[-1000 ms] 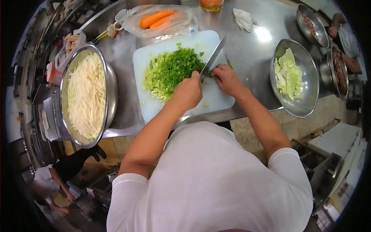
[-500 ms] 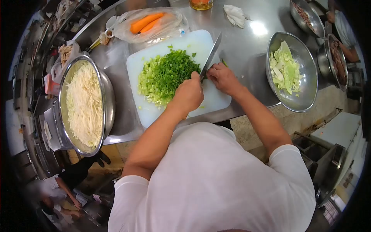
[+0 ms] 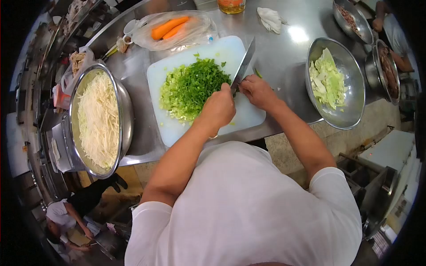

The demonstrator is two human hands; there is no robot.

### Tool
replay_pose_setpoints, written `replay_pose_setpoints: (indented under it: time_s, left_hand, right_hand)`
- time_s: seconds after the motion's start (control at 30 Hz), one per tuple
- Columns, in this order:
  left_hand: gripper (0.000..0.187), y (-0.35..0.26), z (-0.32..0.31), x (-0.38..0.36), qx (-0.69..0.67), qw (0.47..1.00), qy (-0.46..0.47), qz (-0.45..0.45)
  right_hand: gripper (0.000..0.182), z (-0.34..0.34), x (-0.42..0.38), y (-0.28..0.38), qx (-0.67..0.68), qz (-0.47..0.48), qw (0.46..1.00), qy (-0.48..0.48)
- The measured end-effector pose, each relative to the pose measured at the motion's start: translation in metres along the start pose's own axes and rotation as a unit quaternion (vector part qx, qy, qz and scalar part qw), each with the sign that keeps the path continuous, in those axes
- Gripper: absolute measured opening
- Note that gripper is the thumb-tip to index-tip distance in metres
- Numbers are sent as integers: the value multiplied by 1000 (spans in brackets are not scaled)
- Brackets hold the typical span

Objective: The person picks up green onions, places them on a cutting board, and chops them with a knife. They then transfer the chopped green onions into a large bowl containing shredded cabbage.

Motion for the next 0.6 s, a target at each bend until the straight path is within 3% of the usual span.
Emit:
replay_pose_setpoints:
  time_s: [0.07, 0.2, 0.27, 0.3, 0.33, 0.4, 0.47, 0.53, 0.6]
  left_hand:
    - [17, -1, 9, 7, -27, 1000, -9, 9]
    - [18, 21, 45, -18, -78, 996, -38, 16]
    - [23, 38, 65, -33, -59, 995, -81, -8]
    - [25, 41, 74, -40, -70, 994, -87, 20]
    - [28, 45, 83, -50, -83, 991, -90, 47]
    - [26, 76, 90, -60, -62, 990, -126, 19]
    - [22, 70, 104, -75, -148, 973, -136, 110]
    - [17, 73, 115, -87, -192, 958, -160, 139]
    - [13, 89, 127, -100, -185, 956, -179, 143]
  right_hand:
    - [9, 4, -4, 5, 11, -10, 999, 46]
    - [20, 21, -11, 17, 34, -93, 995, 6]
    - [25, 17, -10, 13, -22, -57, 998, 4]
    - [25, 13, -9, 9, -26, -60, 998, 0]
    - [25, 4, -7, 6, -48, -78, 995, 24]
    - [22, -5, -6, 1, -85, -120, 988, 42]
    - [20, -1, -2, -5, -112, -152, 981, 34]
    - [18, 6, 8, -7, -94, -157, 981, 58]
    - [22, 51, 9, -11, 44, -301, 950, 66]
Point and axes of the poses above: each hand's wrist, its own x-axis towards the middle knuckle, its own z-axis out of the back of the hand, y = z × x, the point moved 3 cm from there along x, towards the middle knuckle, and after that the axes turned 7 degrees about -x, right-handed, at the moved point
